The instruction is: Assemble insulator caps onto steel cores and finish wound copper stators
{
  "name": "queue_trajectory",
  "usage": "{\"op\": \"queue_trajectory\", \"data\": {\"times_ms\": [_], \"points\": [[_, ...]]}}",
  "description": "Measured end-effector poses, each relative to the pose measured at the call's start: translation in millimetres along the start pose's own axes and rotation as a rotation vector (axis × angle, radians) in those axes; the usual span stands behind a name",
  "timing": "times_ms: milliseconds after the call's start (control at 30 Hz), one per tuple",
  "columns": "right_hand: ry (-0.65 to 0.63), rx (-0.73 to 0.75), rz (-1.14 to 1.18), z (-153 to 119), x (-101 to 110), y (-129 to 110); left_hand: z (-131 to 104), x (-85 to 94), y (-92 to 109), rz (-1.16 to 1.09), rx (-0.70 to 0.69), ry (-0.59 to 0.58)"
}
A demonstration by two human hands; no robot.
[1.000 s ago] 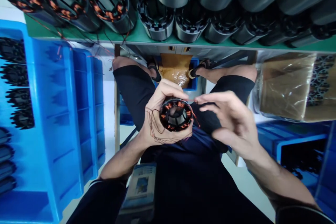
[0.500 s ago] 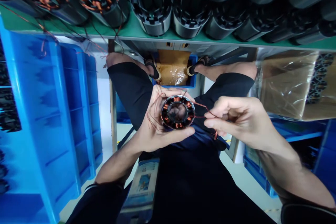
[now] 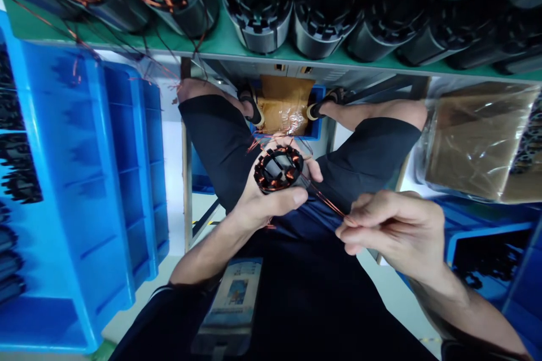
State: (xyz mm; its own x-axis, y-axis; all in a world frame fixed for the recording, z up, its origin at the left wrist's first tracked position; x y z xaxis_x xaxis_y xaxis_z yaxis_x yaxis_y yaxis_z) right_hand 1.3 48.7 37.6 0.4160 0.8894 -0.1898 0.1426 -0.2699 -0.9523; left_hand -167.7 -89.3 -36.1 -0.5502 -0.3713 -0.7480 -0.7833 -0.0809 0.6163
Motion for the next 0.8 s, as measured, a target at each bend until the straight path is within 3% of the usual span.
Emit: {"op": "queue_trajectory", "data": {"times_ms": [133, 267, 367, 433, 533, 600, 700, 800], "points": [[-0.104, 0.076, -0.085, -5, 3, -6, 1, 2.3, -5, -0.088, 0.049, -0.024], [-0.048, -0.019, -0.153, -6, 0, -4, 4, 11.8, -16, -0.031, 0.149, 0.04], [-0.037, -0.108, -0.162, -6, -6, 13, 3, 19.8, -23, -0.018, 0.174, 0.085], [-0.105, -0.142, -0.18, -6, -10, 35, 2, 19.6, -22, 0.06, 0.066, 0.084], [-0.2, -0.168, -0.232, -2, -8, 75, -2, 7.2, -10, 0.437, -0.2, 0.038], [-0.214, -0.188, -0.27, 5, 5, 90, -5, -4.9, 0, 0.665, -0.306, -0.043], [-0.158, -0.211, -0.311, 22, 33, 76, -10, -15.9, 8, 0.772, -0.295, -0.178], [-0.123, -0.217, -0.236, 36, 50, 28, -13, -18.3, 12, 0.781, -0.268, -0.277]]}}
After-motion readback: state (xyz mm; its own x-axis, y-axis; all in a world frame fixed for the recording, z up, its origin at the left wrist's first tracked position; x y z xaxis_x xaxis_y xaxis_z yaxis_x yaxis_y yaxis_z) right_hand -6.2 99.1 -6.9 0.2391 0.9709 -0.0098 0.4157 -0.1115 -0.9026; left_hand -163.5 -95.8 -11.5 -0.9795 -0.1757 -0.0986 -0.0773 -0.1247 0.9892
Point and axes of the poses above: each hand's wrist, its own z-axis towards the middle knuckle, its own x-axis out of the back of the hand, y = z × x, the point moved 2 cm from there along z, towards the middle knuckle, and after that the axes turned 8 degrees about -y, right-handed, at the moved point
